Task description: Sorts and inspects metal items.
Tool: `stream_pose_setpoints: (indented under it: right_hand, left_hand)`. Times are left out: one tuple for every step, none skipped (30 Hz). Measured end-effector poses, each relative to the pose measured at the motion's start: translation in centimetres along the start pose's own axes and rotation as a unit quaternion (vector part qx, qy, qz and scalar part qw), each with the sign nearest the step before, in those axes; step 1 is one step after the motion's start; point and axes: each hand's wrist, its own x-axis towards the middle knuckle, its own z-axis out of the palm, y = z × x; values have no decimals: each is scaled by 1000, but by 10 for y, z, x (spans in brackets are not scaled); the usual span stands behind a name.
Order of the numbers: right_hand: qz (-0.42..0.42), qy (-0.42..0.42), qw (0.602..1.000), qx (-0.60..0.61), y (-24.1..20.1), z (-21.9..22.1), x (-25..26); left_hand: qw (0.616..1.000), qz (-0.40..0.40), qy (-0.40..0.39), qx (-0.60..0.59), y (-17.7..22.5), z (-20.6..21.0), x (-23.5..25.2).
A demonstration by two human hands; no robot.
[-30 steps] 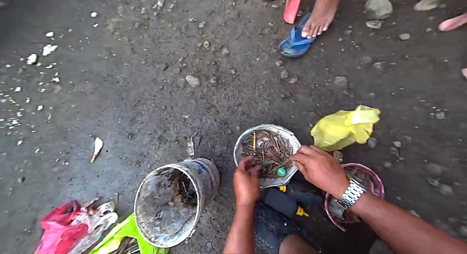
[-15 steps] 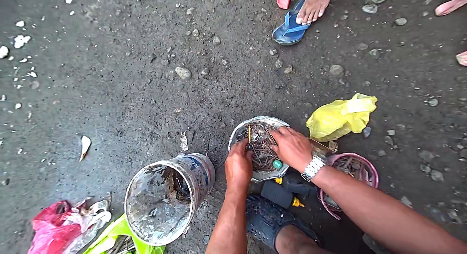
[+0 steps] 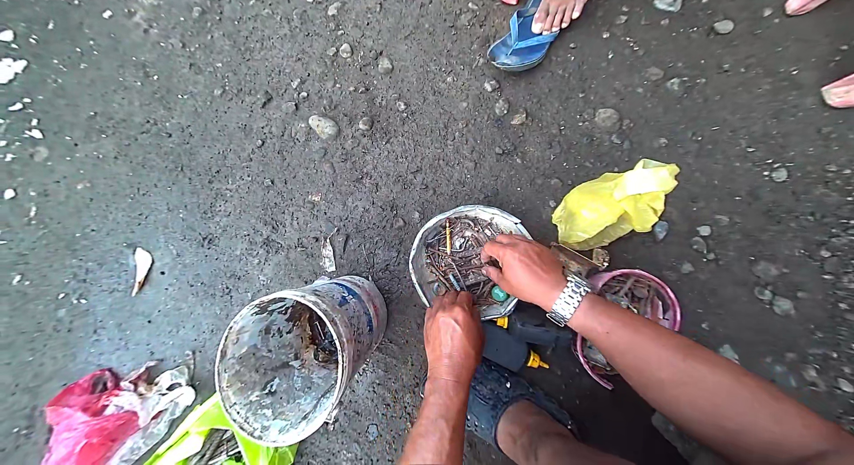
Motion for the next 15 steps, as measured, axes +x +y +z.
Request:
stream_pose_setpoints:
  right_hand:
    - [1, 0, 1000, 2, -2, 4, 2]
    - [-3, 3, 1000, 1, -2, 8, 4]
    - [-7, 4, 1000, -7, -3, 12, 6]
    - [-11, 3, 1000, -19, -4, 16, 8]
    - [-14, 2, 999, -29, -4, 18, 9]
    - [-17, 3, 999, -34, -5, 19, 11]
    - [-24, 8, 999, -38, -5, 21, 12]
    - [-36, 15, 998, -42, -4, 22, 14]
    - [-54, 27, 997, -45, -2, 24, 16]
    - [-76, 39, 995, -45, 0, 25, 17]
    - [-100, 51, 993, -44, 1, 25, 17]
    - [-127, 64, 989, -43, 2, 24, 17]
    - [-158, 77, 984, -41, 4, 24, 17]
    - [-193, 92, 976, -42, 7, 26, 17]
    - [-226, 108, 967, -43, 9, 28, 18]
  left_hand:
    - [1000, -6, -14, 8, 3, 0, -1]
    - [1000, -9, -19, 13, 5, 1, -1]
    - [1000, -12, -18, 16, 5, 2, -1]
    - [1000, -16, -10, 16, 5, 3, -1]
    - [1000, -20, 6, 14, 4, 5, 0]
    - [999, -21, 25, 15, 3, 7, 0]
    - [999, -24, 39, 18, 1, 9, 2]
    - [998, -27, 45, 23, 0, 9, 5]
    - [998, -33, 45, 29, 0, 9, 9]
    - [998, -41, 37, 35, 1, 6, 13]
    - [997, -50, 33, 40, 1, 3, 16]
    - [997, -59, 28, 46, 2, -1, 18]
    - [996, -69, 21, 55, 4, -6, 19]
    - [994, -80, 17, 65, 5, -9, 19]
    - [993, -92, 22, 76, 5, -11, 18]
